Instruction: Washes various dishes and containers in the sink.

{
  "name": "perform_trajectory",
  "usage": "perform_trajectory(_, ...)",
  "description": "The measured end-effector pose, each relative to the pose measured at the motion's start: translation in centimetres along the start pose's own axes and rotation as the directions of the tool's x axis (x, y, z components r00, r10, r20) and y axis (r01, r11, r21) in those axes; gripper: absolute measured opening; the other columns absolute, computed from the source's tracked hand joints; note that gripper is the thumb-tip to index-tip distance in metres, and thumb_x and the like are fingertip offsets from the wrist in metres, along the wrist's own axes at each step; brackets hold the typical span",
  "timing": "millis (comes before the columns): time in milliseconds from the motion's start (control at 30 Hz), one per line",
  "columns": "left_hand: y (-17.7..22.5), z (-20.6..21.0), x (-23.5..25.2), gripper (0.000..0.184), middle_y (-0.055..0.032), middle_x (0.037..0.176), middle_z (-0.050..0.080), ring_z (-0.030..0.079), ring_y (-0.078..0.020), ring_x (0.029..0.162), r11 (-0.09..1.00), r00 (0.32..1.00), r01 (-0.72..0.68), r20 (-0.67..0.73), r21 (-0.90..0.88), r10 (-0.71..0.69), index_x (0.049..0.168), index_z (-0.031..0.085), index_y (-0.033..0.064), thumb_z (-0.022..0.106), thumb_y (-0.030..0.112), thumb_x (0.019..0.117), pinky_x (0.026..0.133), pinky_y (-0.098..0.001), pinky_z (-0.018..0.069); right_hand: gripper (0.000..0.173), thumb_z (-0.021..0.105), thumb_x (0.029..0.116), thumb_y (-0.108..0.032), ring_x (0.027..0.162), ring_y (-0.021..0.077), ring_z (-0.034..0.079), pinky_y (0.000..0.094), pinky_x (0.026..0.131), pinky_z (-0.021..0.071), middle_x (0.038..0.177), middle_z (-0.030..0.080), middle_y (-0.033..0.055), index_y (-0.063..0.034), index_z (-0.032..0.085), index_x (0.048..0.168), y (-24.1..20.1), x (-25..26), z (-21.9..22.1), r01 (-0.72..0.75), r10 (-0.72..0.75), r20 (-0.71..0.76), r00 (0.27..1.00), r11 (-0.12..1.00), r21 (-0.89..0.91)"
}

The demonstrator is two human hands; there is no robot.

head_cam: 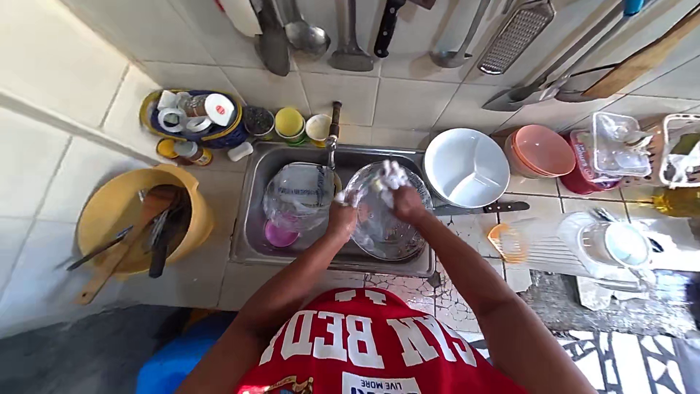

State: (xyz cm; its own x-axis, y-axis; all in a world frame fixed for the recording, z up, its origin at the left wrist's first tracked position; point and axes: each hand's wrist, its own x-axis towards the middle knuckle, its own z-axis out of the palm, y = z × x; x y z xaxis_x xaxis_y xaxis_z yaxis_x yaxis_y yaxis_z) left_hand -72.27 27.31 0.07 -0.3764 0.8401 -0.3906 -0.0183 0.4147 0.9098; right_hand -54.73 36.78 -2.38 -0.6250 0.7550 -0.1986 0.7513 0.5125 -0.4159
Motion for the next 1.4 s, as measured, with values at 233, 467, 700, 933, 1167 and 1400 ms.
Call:
perform_trajectory(233, -1.2, -2.6, -1.8, 0.035, -0.0165, 0.113, 0.068, 0.067, -0.022, 0.097, 0.999, 0.999, 0.021, 0.049, 0.043, -0.023, 0.127, 0.061, 0.0004, 0.07, 0.0, 0.0926, 0.087, -0.042, 0.0567, 0.038, 0.068, 0.0956, -0.01, 0.122, 0.0396, 0.063, 0.0543, 0.109, 0.0473, 0.127, 0.066, 0.0287, 0.007, 0.064, 0.129, -7.4, 0.3, 3.4, 0.113, -0.121, -0.006, 0.993, 0.91, 0.4)
perform_trajectory(467, -2.1, -3.5, -3.2, 0.038, -0.0169, 0.119, 0.067, 0.067, -0.0244, 0.102, 0.994, 0.994, 0.106, -0.027, 0.031, -0.105, 0.128, 0.06, 0.0001, 0.07, 0.0, 0.0919, 0.089, -0.0426, 0.0566, 0.06, 0.063, 0.0939, -0.018, 0.156, 0.0429, 0.022, 0.06, 0.128, 0.0076, 0.161, 0.04, 0.0237, 0.0006, 0.05, 0.15, -3.4, 4.1, 4.4, 0.187, -0.177, -0.164, 0.97, 0.981, 0.047)
perform_trajectory(700, -2.3, -4.0, -2.9, 0.03, -0.0159, 0.109, 0.067, 0.066, -0.0208, 0.092, 0.995, 0.995, 0.101, 0.006, 0.004, -0.101, 0.125, 0.059, -0.0018, 0.064, -0.002, 0.0955, 0.082, -0.0394, 0.0563, 0.06, 0.068, 0.0948, -0.02, 0.154, 0.035, 0.031, 0.0567, 0.128, 0.016, 0.158, 0.046, 0.0183, -0.0055, 0.051, 0.151, -8.6, 2.2, 6.5, 0.321, -0.311, -0.079, 0.947, 0.926, 0.199)
perform_trajectory(933, -3.8, -4.1, -2.9, 0.041, -0.0167, 0.108, 0.068, 0.066, -0.0206, 0.08, 0.989, 0.989, 0.132, -0.06, -0.06, -0.135, 0.13, 0.06, 0.0004, 0.07, -0.003, 0.0912, 0.072, -0.0361, 0.0576, 0.054, 0.062, 0.0965, -0.026, 0.137, 0.0458, 0.05, 0.0704, 0.109, 0.0377, 0.146, 0.055, 0.0226, -0.0081, 0.054, 0.147, -2.4, 5.1, 3.1, -0.109, 0.109, -0.048, 0.993, 0.994, 0.01)
perform_trajectory(1167, -1.7, -4.3, -2.9, 0.041, -0.0155, 0.111, 0.067, 0.066, -0.0188, 0.084, 0.99, 0.989, 0.14, 0.051, 0.014, -0.141, 0.13, 0.059, -0.0005, 0.072, 0.0, 0.0916, 0.076, -0.0352, 0.0571, 0.049, 0.068, 0.0908, -0.02, 0.117, 0.047, 0.064, 0.065, 0.098, 0.0484, 0.12, 0.068, 0.0279, -0.0024, 0.063, 0.137, -7.6, 4.9, 1.7, 0.205, -0.207, -0.02, 0.978, 0.976, -0.075)
perform_trajectory(1400, -2.4, -3.4, -3.7, 0.037, -0.0143, 0.095, 0.069, 0.065, -0.0162, 0.068, 0.983, 0.99, 0.072, -0.108, -0.168, -0.091, 0.131, 0.059, -0.0016, 0.068, -0.002, 0.0948, 0.064, -0.0313, 0.0575, 0.047, 0.062, 0.0968, -0.026, 0.118, 0.0455, 0.064, 0.0665, 0.094, 0.051, 0.128, 0.067, 0.0245, -0.0079, 0.061, 0.14, -6.1, 5.1, 0.6, -0.09, 0.087, -0.089, 0.992, 0.995, -0.033)
